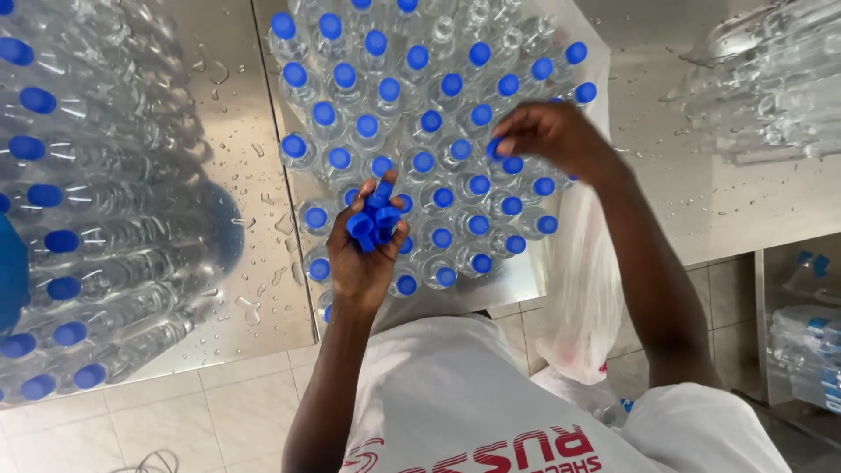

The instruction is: Manually placing and screwing blue plastic caps onto clear water bottles arranged on a production table.

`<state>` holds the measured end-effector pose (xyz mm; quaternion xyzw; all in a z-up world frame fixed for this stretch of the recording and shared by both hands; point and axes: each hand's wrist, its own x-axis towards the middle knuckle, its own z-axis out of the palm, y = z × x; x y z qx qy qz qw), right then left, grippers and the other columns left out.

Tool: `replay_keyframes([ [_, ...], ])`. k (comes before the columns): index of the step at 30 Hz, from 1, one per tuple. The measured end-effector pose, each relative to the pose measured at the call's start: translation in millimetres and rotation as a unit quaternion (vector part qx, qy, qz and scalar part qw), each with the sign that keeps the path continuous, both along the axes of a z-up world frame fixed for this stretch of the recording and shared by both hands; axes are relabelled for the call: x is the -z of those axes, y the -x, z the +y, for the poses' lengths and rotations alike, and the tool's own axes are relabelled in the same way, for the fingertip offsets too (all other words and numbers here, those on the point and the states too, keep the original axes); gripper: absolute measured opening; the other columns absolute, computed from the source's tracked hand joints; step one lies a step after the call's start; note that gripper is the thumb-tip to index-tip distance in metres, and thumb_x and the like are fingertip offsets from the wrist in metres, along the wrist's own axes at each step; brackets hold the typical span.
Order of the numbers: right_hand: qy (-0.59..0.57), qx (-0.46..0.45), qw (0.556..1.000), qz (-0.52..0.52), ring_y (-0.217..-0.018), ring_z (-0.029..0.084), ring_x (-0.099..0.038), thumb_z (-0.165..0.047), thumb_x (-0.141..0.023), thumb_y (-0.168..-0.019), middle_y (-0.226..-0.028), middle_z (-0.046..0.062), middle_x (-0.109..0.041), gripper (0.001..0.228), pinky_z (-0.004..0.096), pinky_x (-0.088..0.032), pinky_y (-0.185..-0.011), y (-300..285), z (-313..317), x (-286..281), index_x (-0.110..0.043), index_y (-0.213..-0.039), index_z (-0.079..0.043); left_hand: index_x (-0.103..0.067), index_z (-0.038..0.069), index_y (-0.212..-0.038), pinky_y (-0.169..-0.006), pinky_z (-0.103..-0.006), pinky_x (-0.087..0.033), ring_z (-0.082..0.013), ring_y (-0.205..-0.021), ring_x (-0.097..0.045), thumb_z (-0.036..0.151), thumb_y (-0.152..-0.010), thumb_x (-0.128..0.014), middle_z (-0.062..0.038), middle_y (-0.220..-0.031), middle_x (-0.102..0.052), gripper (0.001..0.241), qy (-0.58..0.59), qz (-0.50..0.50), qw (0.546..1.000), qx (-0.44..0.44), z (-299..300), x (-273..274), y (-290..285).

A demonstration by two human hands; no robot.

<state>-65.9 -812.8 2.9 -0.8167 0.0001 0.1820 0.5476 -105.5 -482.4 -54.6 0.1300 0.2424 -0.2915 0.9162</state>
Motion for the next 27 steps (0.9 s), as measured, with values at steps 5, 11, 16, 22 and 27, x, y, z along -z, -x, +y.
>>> replay_keyframes([
  [5,0.116,0.035,0.977,-0.174,-0.119,0.030,-0.079,-0.016,-0.084,-0.106,-0.135,0.017,-0.076,0.025,0.044,-0.066,-0.099,-67,-40,3,-0.070,-0.123,-0.005,-0.070,0.010,-0.121,-0.078,-0.0328,-0.064,-0.0264,-0.107,-0.068,0.017,-0.101,-0.070,-0.015,-0.152,-0.060,0.021,0.020,-0.048,0.997,-0.060,1,-4,7],
  [11,0.277,-0.033,0.907,-0.316,-0.104,0.032,-0.060,-0.013,-0.096,-0.097,-0.116,0.011,-0.070,0.033,0.047,-0.046,-0.089,-124,-81,87,-0.069,-0.116,-0.009,-0.069,0.010,-0.119,-0.075,-0.0325,-0.064,-0.0252,-0.103,-0.068,0.017,-0.099,-0.070,-0.015,-0.149,-0.063,0.021,-0.015,-0.016,0.997,-0.069,1,-7,7],
  [16,0.304,-0.062,0.905,-0.291,-0.119,0.036,-0.054,-0.028,-0.091,-0.102,-0.125,0.014,-0.059,0.045,0.053,-0.040,-0.105,-136,-96,114,-0.075,-0.139,-0.009,-0.069,0.009,-0.120,-0.075,-0.0331,-0.064,-0.0264,-0.104,-0.068,0.017,-0.100,-0.069,-0.017,-0.150,-0.062,0.022,-0.018,-0.010,0.997,-0.075,-2,-1,5],
  [22,0.285,-0.111,0.915,-0.262,-0.122,0.035,-0.059,-0.043,-0.070,-0.113,-0.127,0.014,-0.067,0.042,0.055,-0.037,-0.109,-143,-107,94,-0.078,-0.137,-0.009,-0.070,0.007,-0.118,-0.074,-0.0330,-0.065,-0.0274,-0.104,-0.069,0.015,-0.099,-0.070,-0.018,-0.150,-0.063,0.021,-0.024,-0.008,0.997,-0.073,-12,-6,1],
  [27,0.211,-0.098,0.964,-0.128,-0.114,0.034,-0.075,-0.028,-0.073,-0.115,-0.127,0.018,-0.079,0.033,0.050,-0.057,-0.094,-158,-116,87,-0.078,-0.137,-0.005,-0.069,0.006,-0.121,-0.074,-0.0338,-0.067,-0.0278,-0.104,-0.069,0.017,-0.100,-0.070,-0.020,-0.149,-0.062,0.024,-0.010,-0.004,0.998,-0.055,-24,-3,-4],
])
